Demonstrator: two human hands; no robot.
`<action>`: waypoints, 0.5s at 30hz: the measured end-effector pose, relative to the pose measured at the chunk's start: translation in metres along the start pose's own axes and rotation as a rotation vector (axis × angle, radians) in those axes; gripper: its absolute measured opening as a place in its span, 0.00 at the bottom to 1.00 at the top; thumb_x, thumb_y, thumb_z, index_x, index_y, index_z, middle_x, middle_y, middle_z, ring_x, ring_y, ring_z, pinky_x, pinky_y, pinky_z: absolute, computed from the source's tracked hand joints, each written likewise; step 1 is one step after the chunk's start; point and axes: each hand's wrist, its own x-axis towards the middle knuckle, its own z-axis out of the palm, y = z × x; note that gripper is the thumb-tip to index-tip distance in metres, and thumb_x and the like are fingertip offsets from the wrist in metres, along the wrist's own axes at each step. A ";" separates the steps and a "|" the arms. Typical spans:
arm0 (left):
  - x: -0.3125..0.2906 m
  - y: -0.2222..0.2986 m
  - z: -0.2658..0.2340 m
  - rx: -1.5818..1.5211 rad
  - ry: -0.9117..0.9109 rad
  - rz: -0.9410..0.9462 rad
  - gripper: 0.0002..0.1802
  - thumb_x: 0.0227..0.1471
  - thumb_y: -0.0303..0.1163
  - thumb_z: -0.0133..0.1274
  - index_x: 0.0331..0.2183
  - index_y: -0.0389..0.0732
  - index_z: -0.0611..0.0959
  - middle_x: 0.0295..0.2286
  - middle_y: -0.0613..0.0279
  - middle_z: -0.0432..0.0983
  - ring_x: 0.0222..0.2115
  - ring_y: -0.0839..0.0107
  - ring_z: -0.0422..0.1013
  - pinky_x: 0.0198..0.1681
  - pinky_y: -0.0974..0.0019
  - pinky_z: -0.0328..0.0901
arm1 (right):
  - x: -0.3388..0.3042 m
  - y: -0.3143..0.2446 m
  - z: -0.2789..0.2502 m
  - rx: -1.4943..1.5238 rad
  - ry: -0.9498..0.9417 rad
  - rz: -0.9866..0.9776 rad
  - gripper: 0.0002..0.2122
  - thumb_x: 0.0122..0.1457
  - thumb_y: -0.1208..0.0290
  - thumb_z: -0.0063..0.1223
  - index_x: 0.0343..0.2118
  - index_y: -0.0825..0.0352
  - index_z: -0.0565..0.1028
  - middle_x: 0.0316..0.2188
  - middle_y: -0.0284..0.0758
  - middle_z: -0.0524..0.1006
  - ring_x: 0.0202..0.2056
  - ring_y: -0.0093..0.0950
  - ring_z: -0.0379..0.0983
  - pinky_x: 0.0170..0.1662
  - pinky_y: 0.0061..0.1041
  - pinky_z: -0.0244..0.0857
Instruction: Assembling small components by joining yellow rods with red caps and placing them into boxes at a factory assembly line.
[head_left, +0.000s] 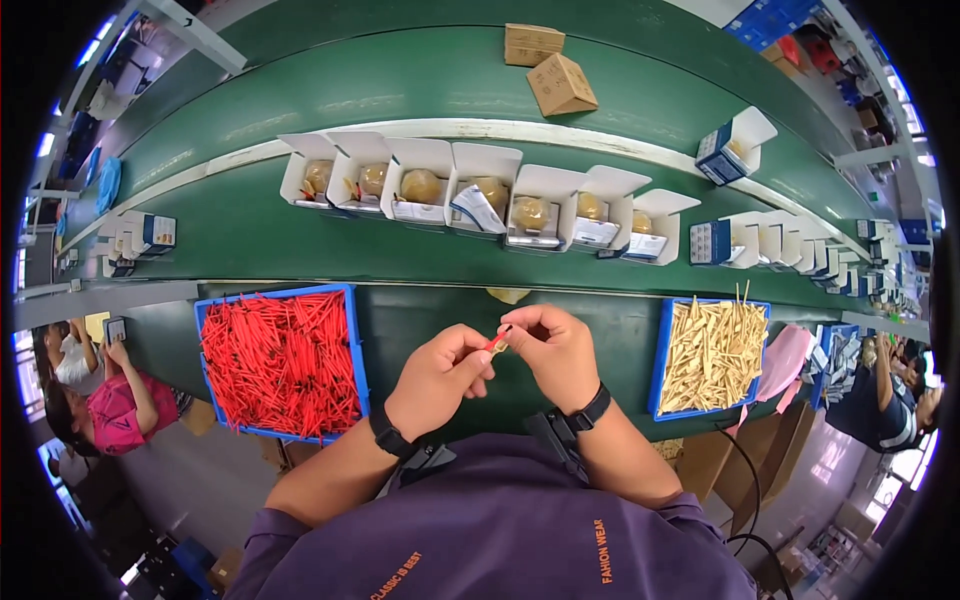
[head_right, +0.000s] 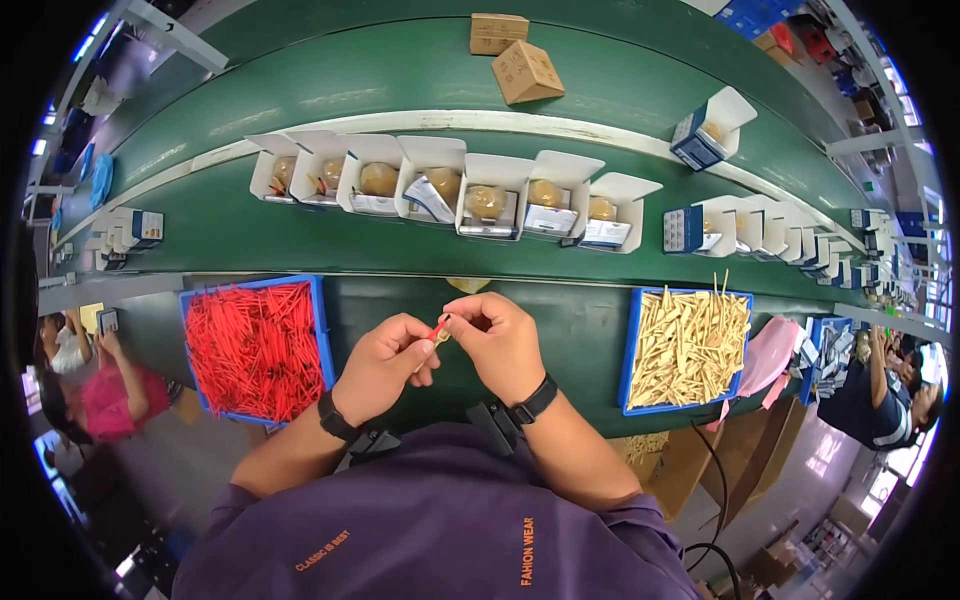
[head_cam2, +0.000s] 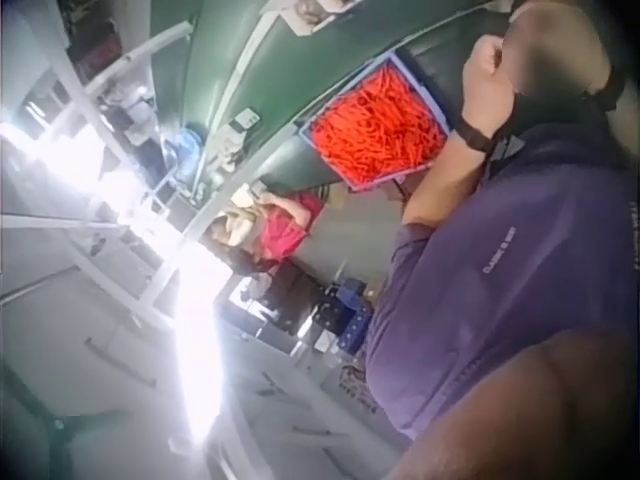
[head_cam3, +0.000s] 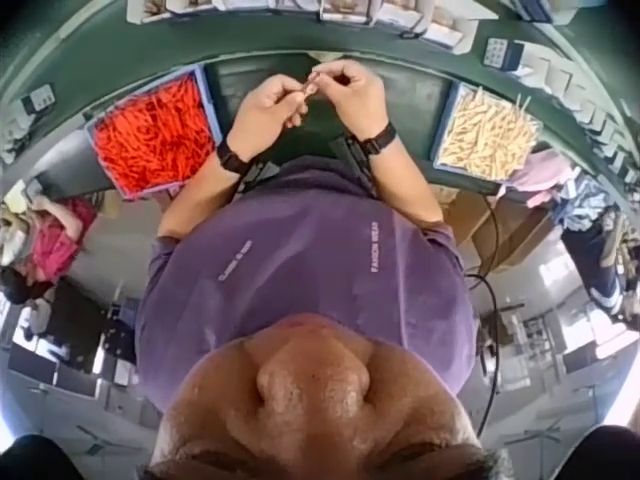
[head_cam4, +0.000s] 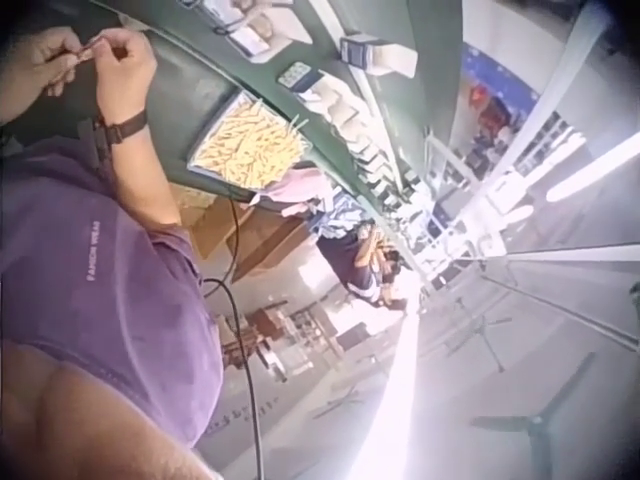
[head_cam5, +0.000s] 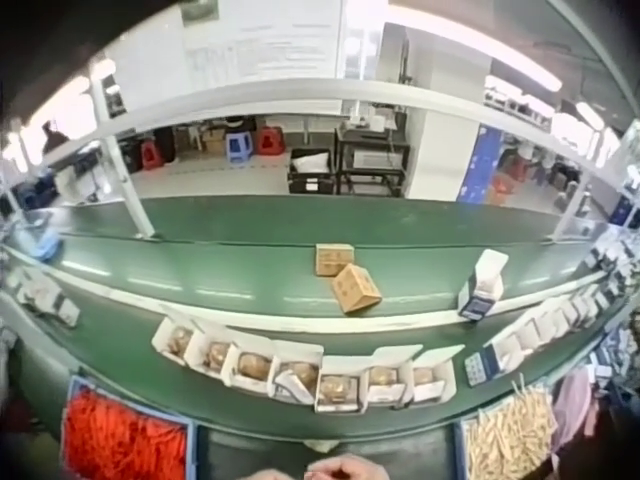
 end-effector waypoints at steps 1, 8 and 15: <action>-0.002 0.001 -0.003 0.033 -0.030 -0.018 0.06 0.66 0.28 0.48 0.41 0.36 0.78 0.32 0.62 0.79 0.24 0.79 0.72 0.29 0.74 0.67 | 0.001 0.000 0.001 0.028 -0.045 0.073 0.06 0.61 0.75 0.61 0.40 0.70 0.81 0.29 0.30 0.81 0.28 0.16 0.75 0.32 0.16 0.70; -0.003 -0.001 -0.017 -0.041 0.019 -0.057 0.06 0.65 0.28 0.49 0.40 0.37 0.78 0.29 0.64 0.78 0.23 0.81 0.71 0.27 0.75 0.65 | 0.005 0.008 0.010 0.340 -0.207 0.332 0.08 0.65 0.72 0.58 0.42 0.71 0.81 0.30 0.30 0.81 0.26 0.16 0.74 0.31 0.16 0.69; 0.006 0.010 -0.030 0.136 -0.007 -0.049 0.09 0.64 0.29 0.51 0.44 0.36 0.78 0.31 0.64 0.79 0.24 0.80 0.72 0.28 0.75 0.67 | 0.012 -0.007 0.014 0.176 -0.207 0.187 0.08 0.66 0.72 0.56 0.41 0.72 0.81 0.29 0.30 0.81 0.28 0.17 0.76 0.32 0.17 0.71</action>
